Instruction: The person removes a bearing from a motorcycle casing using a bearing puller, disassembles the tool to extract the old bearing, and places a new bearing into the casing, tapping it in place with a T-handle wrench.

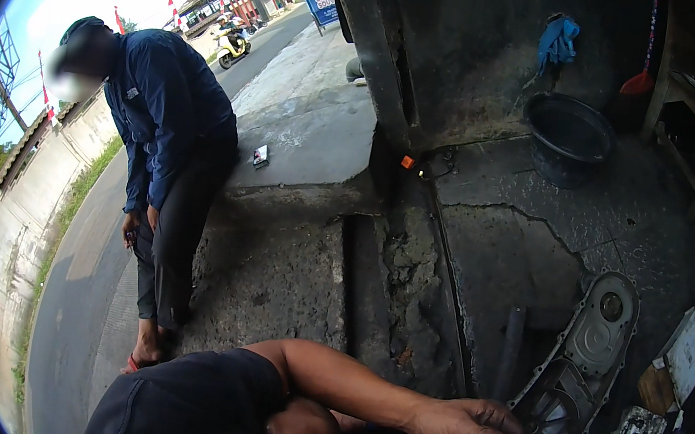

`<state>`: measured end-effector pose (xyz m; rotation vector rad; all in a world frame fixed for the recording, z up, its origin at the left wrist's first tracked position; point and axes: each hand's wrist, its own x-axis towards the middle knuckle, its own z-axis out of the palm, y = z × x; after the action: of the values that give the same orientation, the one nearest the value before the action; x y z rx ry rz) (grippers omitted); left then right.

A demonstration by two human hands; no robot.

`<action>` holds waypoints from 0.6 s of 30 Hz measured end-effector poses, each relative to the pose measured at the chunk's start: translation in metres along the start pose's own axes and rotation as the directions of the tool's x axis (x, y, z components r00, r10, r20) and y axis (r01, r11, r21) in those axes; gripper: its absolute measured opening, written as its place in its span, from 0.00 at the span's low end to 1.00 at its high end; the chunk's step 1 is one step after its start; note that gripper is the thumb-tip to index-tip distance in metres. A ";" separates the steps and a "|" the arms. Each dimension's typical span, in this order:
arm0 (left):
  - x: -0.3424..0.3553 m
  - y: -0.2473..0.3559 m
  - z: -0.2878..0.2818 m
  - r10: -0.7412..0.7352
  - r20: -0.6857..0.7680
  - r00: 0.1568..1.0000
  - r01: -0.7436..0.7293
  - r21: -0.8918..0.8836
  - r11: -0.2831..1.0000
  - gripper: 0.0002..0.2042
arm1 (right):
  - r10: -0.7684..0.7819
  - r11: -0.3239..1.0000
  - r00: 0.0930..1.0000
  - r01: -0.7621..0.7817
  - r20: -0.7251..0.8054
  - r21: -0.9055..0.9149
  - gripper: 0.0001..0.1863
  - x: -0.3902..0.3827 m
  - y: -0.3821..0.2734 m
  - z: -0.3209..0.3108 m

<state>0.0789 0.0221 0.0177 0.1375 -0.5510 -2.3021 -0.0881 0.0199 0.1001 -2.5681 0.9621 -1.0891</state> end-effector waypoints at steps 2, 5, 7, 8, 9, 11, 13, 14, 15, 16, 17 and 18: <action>-0.002 0.001 -0.005 0.030 -0.103 0.994 -0.021 0.083 0.996 0.17 | 0.011 0.995 0.995 -0.001 0.096 -0.104 0.15 -0.003 0.006 0.003; -0.004 0.004 -0.017 0.085 -0.249 0.965 0.013 0.366 0.930 0.16 | 0.061 0.977 0.977 -0.017 0.203 -0.211 0.13 -0.007 0.017 0.021; -0.011 0.003 -0.027 0.236 -0.306 0.923 0.013 0.634 0.773 0.17 | 0.200 0.970 0.934 -0.146 0.297 -0.193 0.16 -0.005 0.012 0.024; -0.017 0.002 -0.036 0.358 -0.318 0.878 -0.009 0.737 0.676 0.18 | 0.257 0.960 0.923 -0.210 0.286 -0.183 0.18 -0.005 0.009 0.024; -0.023 0.008 -0.038 0.418 -0.432 0.799 0.099 0.780 0.618 0.17 | 0.317 0.945 0.909 -0.279 0.269 -0.172 0.19 -0.005 0.008 0.024; -0.021 0.009 -0.072 0.724 -0.407 0.557 0.124 0.903 0.411 0.16 | 0.435 0.900 0.845 -0.418 0.311 -0.123 0.21 -0.018 0.009 0.011; -0.035 0.026 -0.134 0.793 -0.443 0.418 0.267 0.894 0.359 0.14 | 0.449 0.864 0.774 -0.504 0.447 0.003 0.20 -0.032 0.016 0.009; -0.046 0.039 -0.164 0.779 -0.531 0.334 0.406 0.827 0.389 0.15 | 0.418 0.871 0.762 -0.491 0.496 0.020 0.19 -0.040 0.017 0.012; -0.055 0.048 -0.199 0.822 -0.481 0.305 0.442 0.836 0.325 0.18 | 0.386 0.877 0.747 -0.479 0.541 0.036 0.18 -0.048 0.018 0.015; -0.053 0.055 -0.213 0.872 -0.411 0.267 0.352 0.884 0.309 0.20 | 0.386 0.867 0.718 -0.496 0.580 0.037 0.19 -0.057 0.020 0.018; -0.060 0.073 -0.235 0.883 -0.373 0.283 0.313 0.907 0.283 0.24 | 0.365 0.861 0.694 -0.505 0.621 0.058 0.20 -0.067 0.018 0.020; -0.055 0.079 -0.242 0.933 -0.293 0.207 0.377 0.904 0.200 0.32 | 0.431 0.828 0.662 -0.561 0.613 0.024 0.20 -0.083 0.016 0.023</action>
<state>0.2325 -0.0728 -0.1697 1.6735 -1.0250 -0.5192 -0.1233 0.0583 0.0292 -2.0400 1.1830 -0.1933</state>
